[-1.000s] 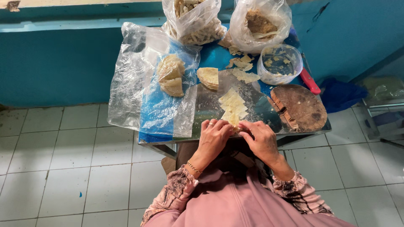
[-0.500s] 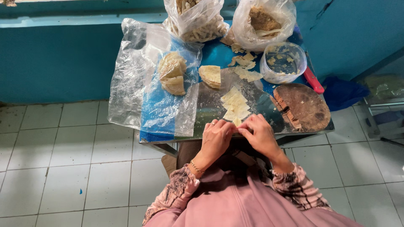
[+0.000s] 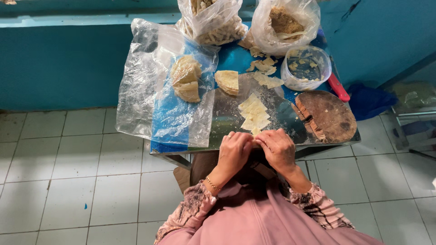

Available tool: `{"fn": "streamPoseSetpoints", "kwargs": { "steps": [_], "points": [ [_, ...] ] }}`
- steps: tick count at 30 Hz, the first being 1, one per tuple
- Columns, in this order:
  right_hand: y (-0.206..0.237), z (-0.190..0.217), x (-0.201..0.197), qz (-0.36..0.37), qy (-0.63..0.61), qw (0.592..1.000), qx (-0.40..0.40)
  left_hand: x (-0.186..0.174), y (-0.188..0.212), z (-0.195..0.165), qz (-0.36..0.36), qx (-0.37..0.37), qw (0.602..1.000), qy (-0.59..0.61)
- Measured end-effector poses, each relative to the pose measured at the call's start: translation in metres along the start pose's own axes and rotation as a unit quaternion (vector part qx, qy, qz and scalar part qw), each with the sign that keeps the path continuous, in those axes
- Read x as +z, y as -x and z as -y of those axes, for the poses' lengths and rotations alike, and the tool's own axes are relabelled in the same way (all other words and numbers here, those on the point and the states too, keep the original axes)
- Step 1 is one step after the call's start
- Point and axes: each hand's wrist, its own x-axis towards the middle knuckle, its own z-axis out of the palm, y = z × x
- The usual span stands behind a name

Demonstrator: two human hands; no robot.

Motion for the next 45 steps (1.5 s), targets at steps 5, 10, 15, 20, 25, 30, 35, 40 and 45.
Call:
{"fn": "streamPoseSetpoints", "kwargs": {
  "steps": [5, 10, 15, 20, 25, 30, 35, 40, 45],
  "points": [
    [0.006, -0.006, 0.000, 0.017, -0.032, 0.999, 0.032, -0.001, 0.008, -0.002, 0.003, 0.054, 0.998, -0.012],
    [0.010, -0.011, 0.004, 0.035, -0.056, 0.992, 0.110, 0.000, -0.008, 0.001, 0.059, -0.001, 0.998, -0.030],
    [0.015, -0.002, 0.002, -0.040, 0.069, 0.996, -0.026, -0.003, -0.028, 0.006, 0.125, -0.062, 0.990, 0.022],
    [0.009, -0.001, -0.002, -0.017, 0.040, 0.999, -0.006, 0.002, -0.015, -0.004, 0.030, -0.060, 0.997, 0.024],
    [-0.002, -0.008, -0.004, 0.046, -0.025, 0.997, 0.057, 0.002, 0.001, -0.001, 0.021, 0.030, 0.999, 0.022],
    [-0.020, -0.035, -0.019, 0.107, -0.042, 0.993, 0.003, 0.008, -0.005, 0.005, 0.037, 0.028, 0.998, -0.035],
    [-0.078, -0.128, -0.061, -0.017, 0.202, 0.978, 0.056, 0.003, -0.016, 0.005, 0.084, 0.012, 0.996, -0.015],
    [-0.105, -0.177, -0.048, 0.021, 0.204, 0.977, 0.060, -0.003, -0.020, -0.002, 0.070, 0.014, 0.997, 0.000],
    [-0.099, -0.171, -0.043, 0.015, 0.188, 0.978, 0.089, -0.006, -0.018, -0.004, 0.061, 0.026, 0.998, -0.011]
  ]
}}
